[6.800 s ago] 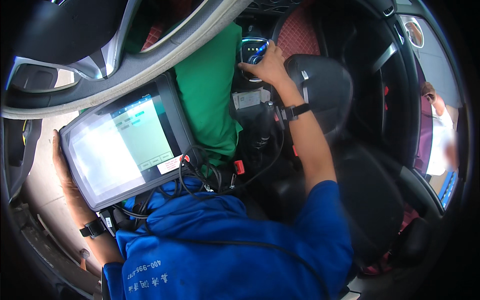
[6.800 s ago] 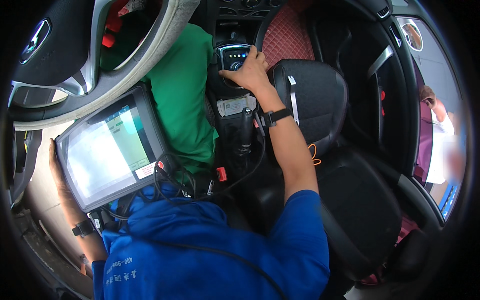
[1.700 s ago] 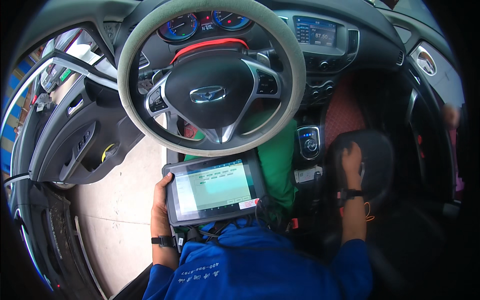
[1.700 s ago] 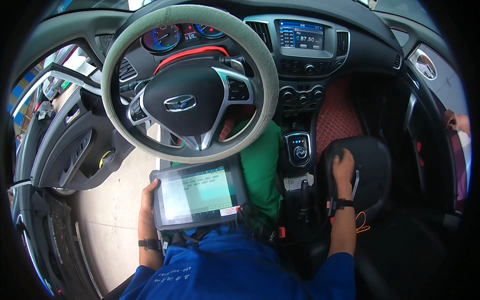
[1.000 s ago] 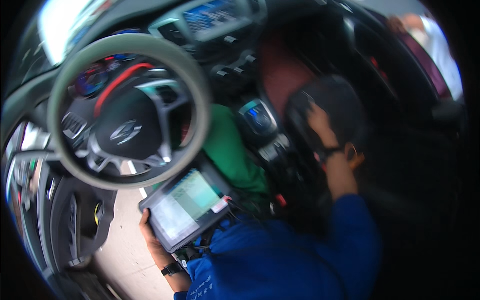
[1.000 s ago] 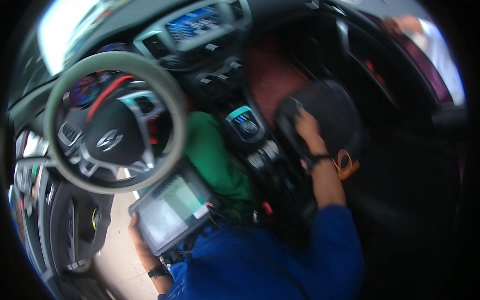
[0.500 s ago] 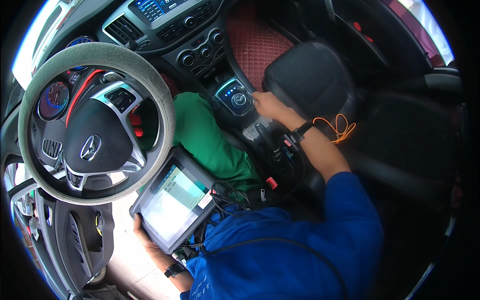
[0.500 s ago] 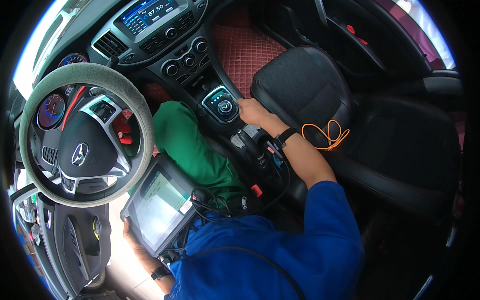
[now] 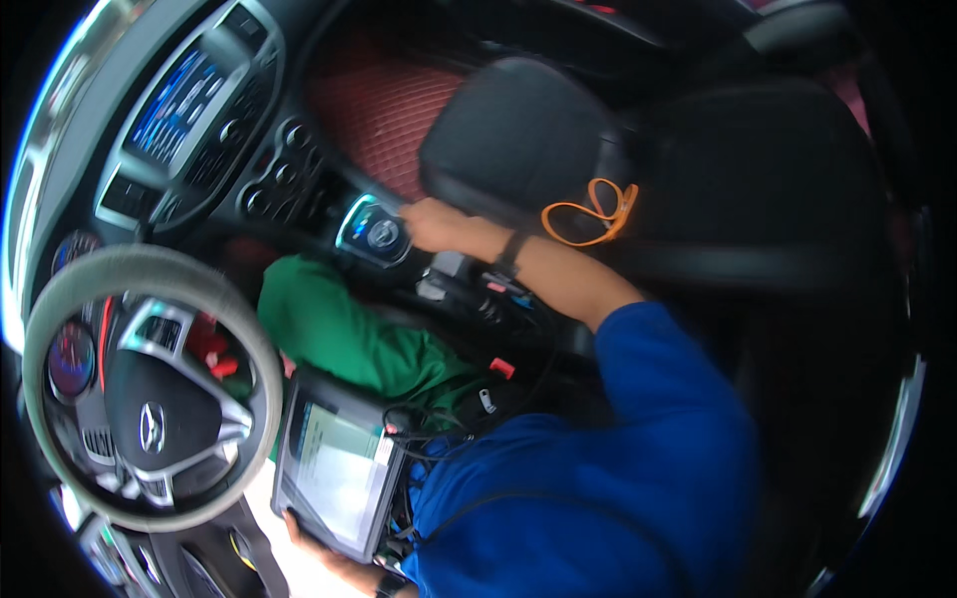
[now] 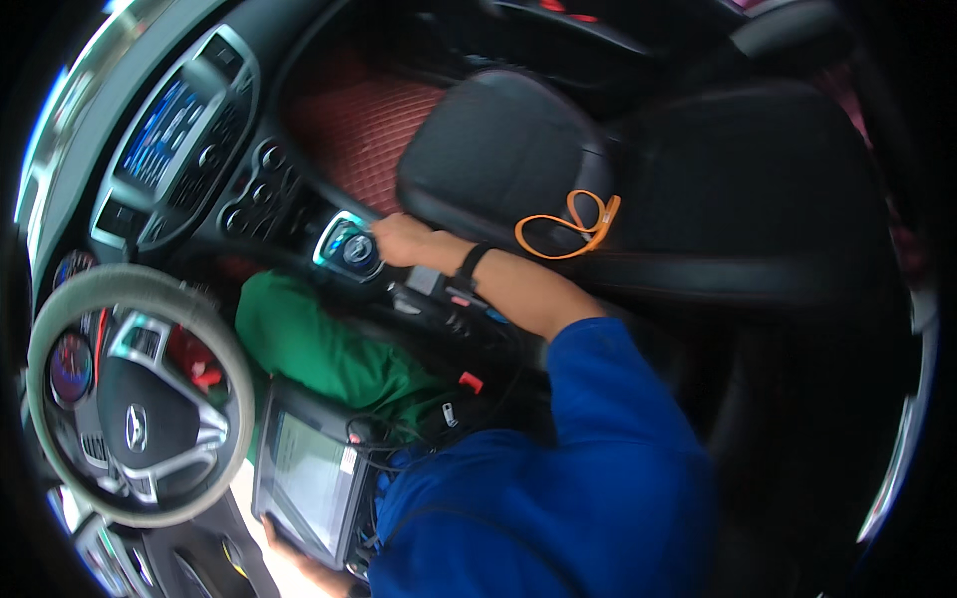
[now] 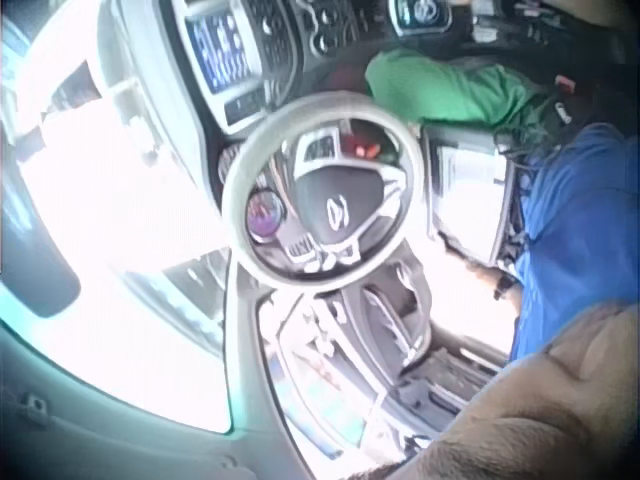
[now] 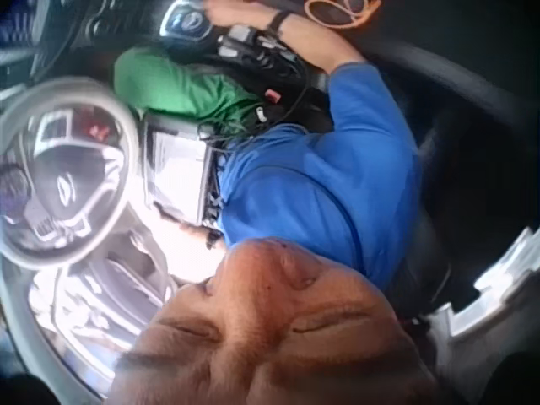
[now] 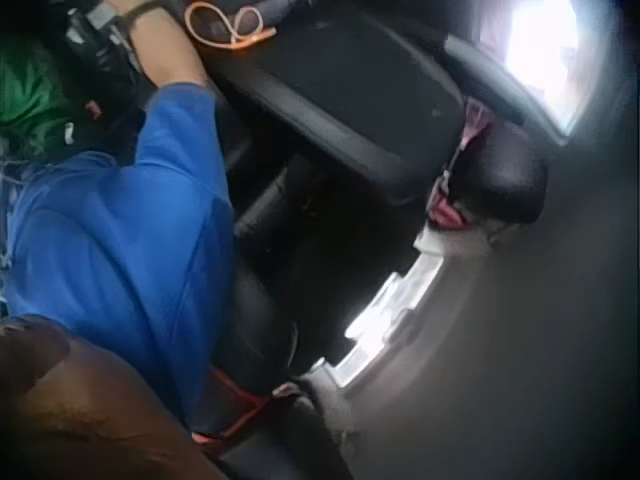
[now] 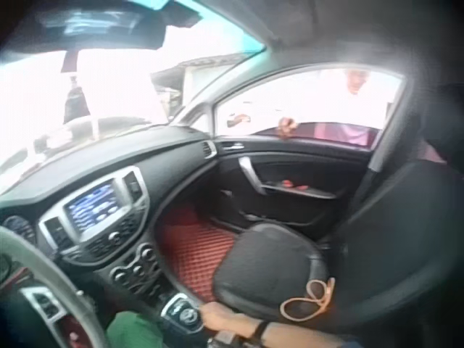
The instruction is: The person is using a diagnostic tablet while interacting with the vehicle's gear selector and controls inside the cabin.
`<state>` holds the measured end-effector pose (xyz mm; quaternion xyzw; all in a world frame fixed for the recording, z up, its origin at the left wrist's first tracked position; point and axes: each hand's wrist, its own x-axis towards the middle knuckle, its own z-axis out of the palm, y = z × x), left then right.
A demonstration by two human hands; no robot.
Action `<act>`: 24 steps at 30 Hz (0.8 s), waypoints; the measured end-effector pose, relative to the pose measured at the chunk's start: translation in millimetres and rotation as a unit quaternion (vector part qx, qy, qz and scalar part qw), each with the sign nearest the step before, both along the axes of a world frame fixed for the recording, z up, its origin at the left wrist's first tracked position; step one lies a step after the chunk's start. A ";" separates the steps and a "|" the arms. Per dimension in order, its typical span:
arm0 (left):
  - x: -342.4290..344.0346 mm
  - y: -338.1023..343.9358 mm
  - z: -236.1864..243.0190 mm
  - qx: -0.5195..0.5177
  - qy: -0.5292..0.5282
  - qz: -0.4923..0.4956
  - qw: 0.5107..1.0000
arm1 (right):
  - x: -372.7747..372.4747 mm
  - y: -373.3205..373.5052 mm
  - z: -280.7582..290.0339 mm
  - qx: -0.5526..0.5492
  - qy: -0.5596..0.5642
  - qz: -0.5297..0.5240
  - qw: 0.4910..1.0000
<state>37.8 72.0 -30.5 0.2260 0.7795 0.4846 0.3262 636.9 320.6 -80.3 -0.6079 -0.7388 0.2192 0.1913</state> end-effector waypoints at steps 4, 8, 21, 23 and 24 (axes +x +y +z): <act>28.1 13.6 0.5 0.037 -0.033 -0.016 0.999 | 11.6 -13.6 47.3 -0.009 0.064 -0.133 0.989; 49.8 23.3 3.1 0.061 -0.077 -0.015 0.995 | 30.2 -17.7 64.4 0.021 0.058 -0.178 0.982; 37.8 13.2 1.6 0.109 -0.245 -0.038 0.962 | 52.0 -68.0 112.7 -0.157 0.170 -0.209 0.950; 29.1 9.4 3.4 0.115 -0.277 -0.047 0.953 | 50.1 -63.5 99.4 -0.137 0.260 -0.236 0.926; 26.9 9.8 1.5 0.116 -0.295 -0.054 0.947 | 54.9 -63.4 95.5 -0.141 0.255 -0.237 0.927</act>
